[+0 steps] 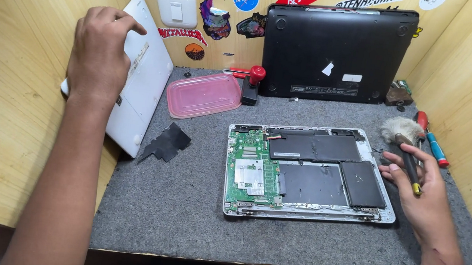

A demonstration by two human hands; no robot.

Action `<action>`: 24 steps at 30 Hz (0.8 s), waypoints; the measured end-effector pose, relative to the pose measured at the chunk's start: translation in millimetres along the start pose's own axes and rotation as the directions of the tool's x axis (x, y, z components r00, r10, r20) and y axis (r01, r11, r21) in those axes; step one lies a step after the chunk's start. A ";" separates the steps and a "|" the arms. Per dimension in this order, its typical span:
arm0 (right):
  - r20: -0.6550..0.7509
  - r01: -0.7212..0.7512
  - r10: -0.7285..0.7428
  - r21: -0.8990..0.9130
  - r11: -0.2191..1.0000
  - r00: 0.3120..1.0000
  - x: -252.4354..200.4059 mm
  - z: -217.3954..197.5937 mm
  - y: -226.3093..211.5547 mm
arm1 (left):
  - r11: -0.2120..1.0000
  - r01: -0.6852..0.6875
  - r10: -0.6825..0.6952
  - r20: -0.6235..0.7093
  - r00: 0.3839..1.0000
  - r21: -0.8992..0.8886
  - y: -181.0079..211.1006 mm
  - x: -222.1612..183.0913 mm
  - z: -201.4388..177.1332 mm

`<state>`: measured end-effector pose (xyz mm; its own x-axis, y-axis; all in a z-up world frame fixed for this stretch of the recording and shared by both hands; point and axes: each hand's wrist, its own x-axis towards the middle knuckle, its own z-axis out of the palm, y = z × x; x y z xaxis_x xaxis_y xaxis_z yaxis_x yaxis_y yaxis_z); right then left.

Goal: Disassembling a laptop by removing the back cover and unscrewing internal components at a repair bench.

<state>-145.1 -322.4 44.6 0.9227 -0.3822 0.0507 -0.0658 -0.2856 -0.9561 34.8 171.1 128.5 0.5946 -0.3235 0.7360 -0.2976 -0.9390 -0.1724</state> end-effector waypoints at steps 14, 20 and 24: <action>-0.018 -0.054 0.053 -0.050 0.997 0.998 -4.2 4.2 -16.8 | 0.944 0.319 -0.253 0.432 0.866 -0.087 44.3 24.5 112.9; -0.025 -0.049 0.048 -0.036 0.998 0.999 10.1 2.0 0.1 | 0.920 0.385 -0.324 0.400 0.857 -0.079 58.6 32.0 117.7; -0.015 -0.031 0.030 -0.058 0.998 0.999 7.5 3.0 -3.8 | 0.855 0.483 -0.346 0.486 0.802 -0.188 71.2 27.4 96.5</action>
<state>-136.7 -321.5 47.7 0.9144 -0.4039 0.0265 -0.1161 -0.3245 -0.9387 102.0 84.2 73.3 0.9432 0.0090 0.3321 -0.1076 -0.9374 0.3312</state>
